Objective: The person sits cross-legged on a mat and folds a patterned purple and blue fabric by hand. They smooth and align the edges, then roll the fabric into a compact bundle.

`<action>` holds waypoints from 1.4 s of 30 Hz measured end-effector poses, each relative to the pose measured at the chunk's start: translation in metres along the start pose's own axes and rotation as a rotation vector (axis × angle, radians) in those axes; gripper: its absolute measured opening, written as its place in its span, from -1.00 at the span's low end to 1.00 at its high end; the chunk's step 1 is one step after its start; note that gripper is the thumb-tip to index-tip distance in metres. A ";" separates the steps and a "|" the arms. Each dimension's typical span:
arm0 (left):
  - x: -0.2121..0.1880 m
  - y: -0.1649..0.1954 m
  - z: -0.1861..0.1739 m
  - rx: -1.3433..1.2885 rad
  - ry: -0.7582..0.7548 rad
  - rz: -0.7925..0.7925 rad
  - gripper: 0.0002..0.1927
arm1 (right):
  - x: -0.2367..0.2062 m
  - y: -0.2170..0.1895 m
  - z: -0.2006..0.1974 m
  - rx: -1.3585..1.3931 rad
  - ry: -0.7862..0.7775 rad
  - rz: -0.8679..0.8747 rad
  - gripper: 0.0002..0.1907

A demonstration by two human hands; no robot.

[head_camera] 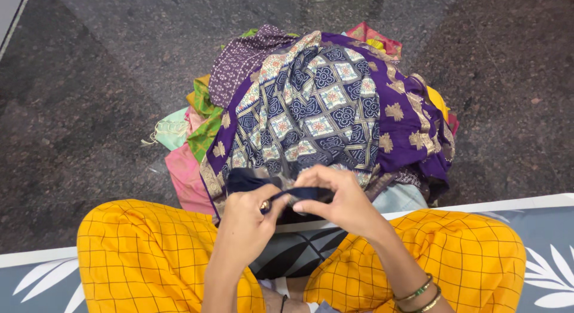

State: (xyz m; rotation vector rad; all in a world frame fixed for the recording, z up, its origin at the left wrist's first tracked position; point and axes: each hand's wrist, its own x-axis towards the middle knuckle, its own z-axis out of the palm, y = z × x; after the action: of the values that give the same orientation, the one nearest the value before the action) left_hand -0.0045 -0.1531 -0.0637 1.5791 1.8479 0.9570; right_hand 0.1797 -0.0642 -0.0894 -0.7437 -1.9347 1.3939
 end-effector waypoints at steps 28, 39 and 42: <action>-0.010 -0.018 -0.021 0.146 0.790 0.213 -0.88 | -0.017 0.061 -0.091 -0.970 0.314 0.789 -0.63; -0.010 -0.005 -0.019 0.135 0.724 0.151 -0.91 | 0.003 0.098 -0.043 -0.777 0.102 0.385 -0.77; -0.010 -0.005 -0.019 0.145 0.729 0.138 -0.90 | 0.003 0.086 -0.016 -0.501 0.117 0.072 -0.75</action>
State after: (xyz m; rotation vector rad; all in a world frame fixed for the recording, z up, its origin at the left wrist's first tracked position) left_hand -0.0202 -0.1671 -0.0569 1.5765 2.3389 1.6567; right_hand 0.1965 -0.0283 -0.1673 -1.1058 -2.2025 0.8788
